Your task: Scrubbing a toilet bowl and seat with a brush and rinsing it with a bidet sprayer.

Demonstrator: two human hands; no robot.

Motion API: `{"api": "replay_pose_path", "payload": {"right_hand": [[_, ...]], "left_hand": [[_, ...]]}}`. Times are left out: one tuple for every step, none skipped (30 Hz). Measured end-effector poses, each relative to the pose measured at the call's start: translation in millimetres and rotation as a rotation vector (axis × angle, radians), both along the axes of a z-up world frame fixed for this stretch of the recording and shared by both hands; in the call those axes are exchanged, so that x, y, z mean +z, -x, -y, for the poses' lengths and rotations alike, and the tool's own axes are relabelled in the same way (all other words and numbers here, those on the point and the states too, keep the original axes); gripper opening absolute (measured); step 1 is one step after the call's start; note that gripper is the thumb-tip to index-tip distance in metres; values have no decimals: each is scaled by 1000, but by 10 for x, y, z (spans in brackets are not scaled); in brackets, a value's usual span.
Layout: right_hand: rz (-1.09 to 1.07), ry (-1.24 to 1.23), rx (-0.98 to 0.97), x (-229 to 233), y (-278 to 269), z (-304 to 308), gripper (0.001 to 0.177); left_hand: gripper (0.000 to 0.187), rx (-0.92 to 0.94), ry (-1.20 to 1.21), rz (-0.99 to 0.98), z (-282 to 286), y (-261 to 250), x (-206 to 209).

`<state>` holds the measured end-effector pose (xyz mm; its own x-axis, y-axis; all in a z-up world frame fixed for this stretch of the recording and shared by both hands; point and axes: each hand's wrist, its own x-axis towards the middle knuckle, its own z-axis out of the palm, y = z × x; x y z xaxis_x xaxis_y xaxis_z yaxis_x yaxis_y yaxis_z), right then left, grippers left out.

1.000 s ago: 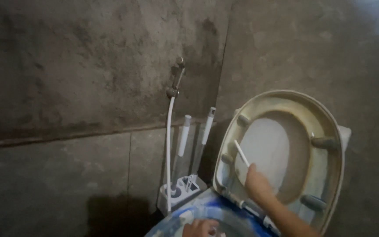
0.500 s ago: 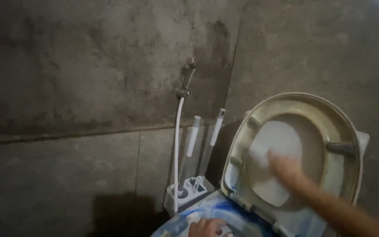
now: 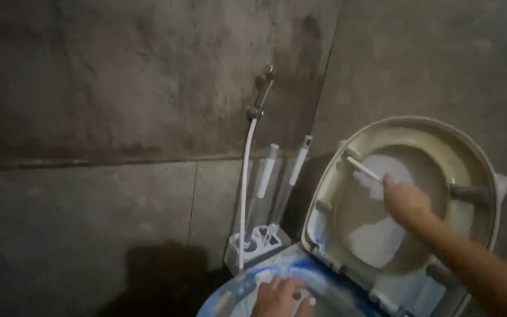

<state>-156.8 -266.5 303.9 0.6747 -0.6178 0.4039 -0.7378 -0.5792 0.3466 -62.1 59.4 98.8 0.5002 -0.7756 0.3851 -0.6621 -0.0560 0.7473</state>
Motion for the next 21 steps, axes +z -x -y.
{"api": "replay_pose_path", "payload": {"right_hand": [[64,-26,-44,115,65,-128,36],[60,-21,-51,-117,23,-15,36],[-115,-24,-91,-348,-14,96,43],[-289,-27,-129,-575,-72,204,60],[-291,-23,-132,-662,-32,173,60],[-298,-1,-110,-807,-61,103,54],[-304,21,-89,-951,-92,31,49],[-311,16,-76,-786,-124,68,49],[-278,-48,-24,-625,-157,109,45],[-252,-104,23,-442,-166,171,42],[-266,-102,32,-309,-143,-53,42],[-275,-61,46,-176,-113,-286,42],[-284,-20,62,-40,-83,-515,43],[-291,-20,69,-140,-132,-458,43],[-330,29,84,-243,-177,-395,41],[-370,74,97,-363,-203,-332,40],[-378,69,102,-426,-211,-243,40],[-384,81,36,-508,-240,-167,36],[-391,93,-30,-591,-270,-91,33],[-399,87,-26,-657,-191,-158,33],[-409,54,-15,-722,-111,-222,33]], "left_hand": [[39,-5,-5,-35,-123,35,99],[39,-13,-1,-39,-85,-17,23],[39,-37,29,4,-50,-65,-53],[38,-56,61,48,-22,-123,-123],[38,-58,65,45,-54,-35,15],[37,-38,42,1,-144,10,124],[37,-18,19,-43,-232,54,235],[37,-6,12,-50,-294,107,282],[36,34,43,-38,-351,162,326],[35,73,83,-32,-375,244,357],[35,83,84,-45,-354,268,326],[35,98,107,-66,-347,277,311],[35,113,130,-87,-336,288,297],[35,121,129,-93,-367,345,350],[34,111,118,-140,-390,406,402],[33,98,102,-189,-416,473,452],[33,103,97,-196,-395,493,495],[35,49,1,-205,-391,488,536],[37,-4,-95,-216,-385,482,576],[37,-1,-102,-224,-385,517,551],[37,38,-47,-165,-382,552,525]]}}
